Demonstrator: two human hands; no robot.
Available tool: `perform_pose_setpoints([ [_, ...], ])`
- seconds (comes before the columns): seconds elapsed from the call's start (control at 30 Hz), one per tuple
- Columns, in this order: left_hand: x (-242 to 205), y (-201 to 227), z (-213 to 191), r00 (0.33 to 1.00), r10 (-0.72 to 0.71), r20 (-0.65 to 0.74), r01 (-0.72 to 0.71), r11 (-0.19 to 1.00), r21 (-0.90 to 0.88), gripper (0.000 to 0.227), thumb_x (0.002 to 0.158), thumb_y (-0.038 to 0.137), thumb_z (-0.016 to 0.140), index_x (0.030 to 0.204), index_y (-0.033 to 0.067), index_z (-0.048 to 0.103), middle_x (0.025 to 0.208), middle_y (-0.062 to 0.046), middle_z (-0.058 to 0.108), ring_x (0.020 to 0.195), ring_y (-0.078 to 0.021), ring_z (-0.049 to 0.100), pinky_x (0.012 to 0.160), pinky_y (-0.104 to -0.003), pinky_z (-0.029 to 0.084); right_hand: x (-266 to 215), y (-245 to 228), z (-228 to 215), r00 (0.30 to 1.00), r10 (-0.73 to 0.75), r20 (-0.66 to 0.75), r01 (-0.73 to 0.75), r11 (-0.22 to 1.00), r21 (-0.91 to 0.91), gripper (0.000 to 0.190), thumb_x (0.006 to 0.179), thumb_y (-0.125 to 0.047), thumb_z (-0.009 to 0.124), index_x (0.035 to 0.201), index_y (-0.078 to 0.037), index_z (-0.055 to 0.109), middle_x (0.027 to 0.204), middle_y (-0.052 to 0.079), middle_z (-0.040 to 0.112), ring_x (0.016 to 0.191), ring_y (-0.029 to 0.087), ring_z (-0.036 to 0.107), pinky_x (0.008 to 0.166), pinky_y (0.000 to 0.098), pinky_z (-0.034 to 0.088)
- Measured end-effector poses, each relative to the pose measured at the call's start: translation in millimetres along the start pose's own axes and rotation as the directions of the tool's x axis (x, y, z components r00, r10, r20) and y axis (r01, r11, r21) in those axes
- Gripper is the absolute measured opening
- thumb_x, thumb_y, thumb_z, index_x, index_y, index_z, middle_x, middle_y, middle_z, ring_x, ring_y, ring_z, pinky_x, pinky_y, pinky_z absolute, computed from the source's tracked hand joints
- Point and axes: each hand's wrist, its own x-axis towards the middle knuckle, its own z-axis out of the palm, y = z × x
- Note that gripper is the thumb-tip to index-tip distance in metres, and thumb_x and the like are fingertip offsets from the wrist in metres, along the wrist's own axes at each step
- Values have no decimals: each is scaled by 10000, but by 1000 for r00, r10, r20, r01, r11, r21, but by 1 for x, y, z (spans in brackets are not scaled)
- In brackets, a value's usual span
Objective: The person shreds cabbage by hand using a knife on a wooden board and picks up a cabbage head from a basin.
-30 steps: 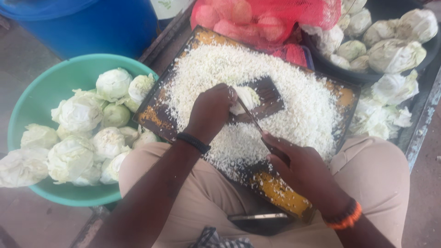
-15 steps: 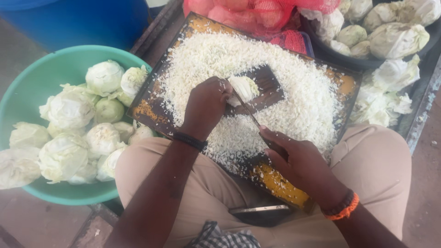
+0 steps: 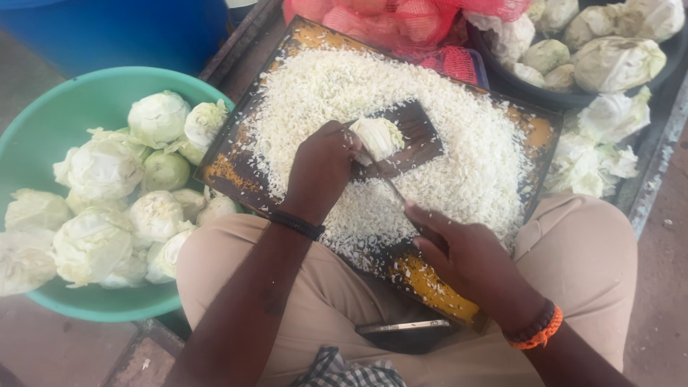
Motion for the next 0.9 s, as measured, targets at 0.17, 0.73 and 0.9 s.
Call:
perform_pose_setpoints([
  [0.17,-3,-11,5,1000,-6,-19,8,996,94,90,914,112,638,899,54,704,877,-157,675,856,-360,670,758,-460,528,-29,-11,-17,927,306,215,-301,952,-56,600,932,-327,676,1515,-366,544,876,182,780,668,321,738,701,384,590],
  [0.73,15,8,-12,984,173,-49,-175,984,-33,277,742,14,686,1015,-31,664,1007,-249,638,964,-421,635,845,-480,525,-51,38,8,940,316,130,-340,827,449,624,868,-153,713,1469,-248,575,719,99,711,575,145,577,538,326,525],
  [0.9,48,8,1,912,388,135,-390,921,-14,420,784,35,726,1201,8,677,1203,-254,680,1126,-394,660,985,-434,525,-15,43,21,861,462,214,-440,464,769,627,923,-142,648,1524,-236,495,727,106,708,492,147,572,438,291,438],
])
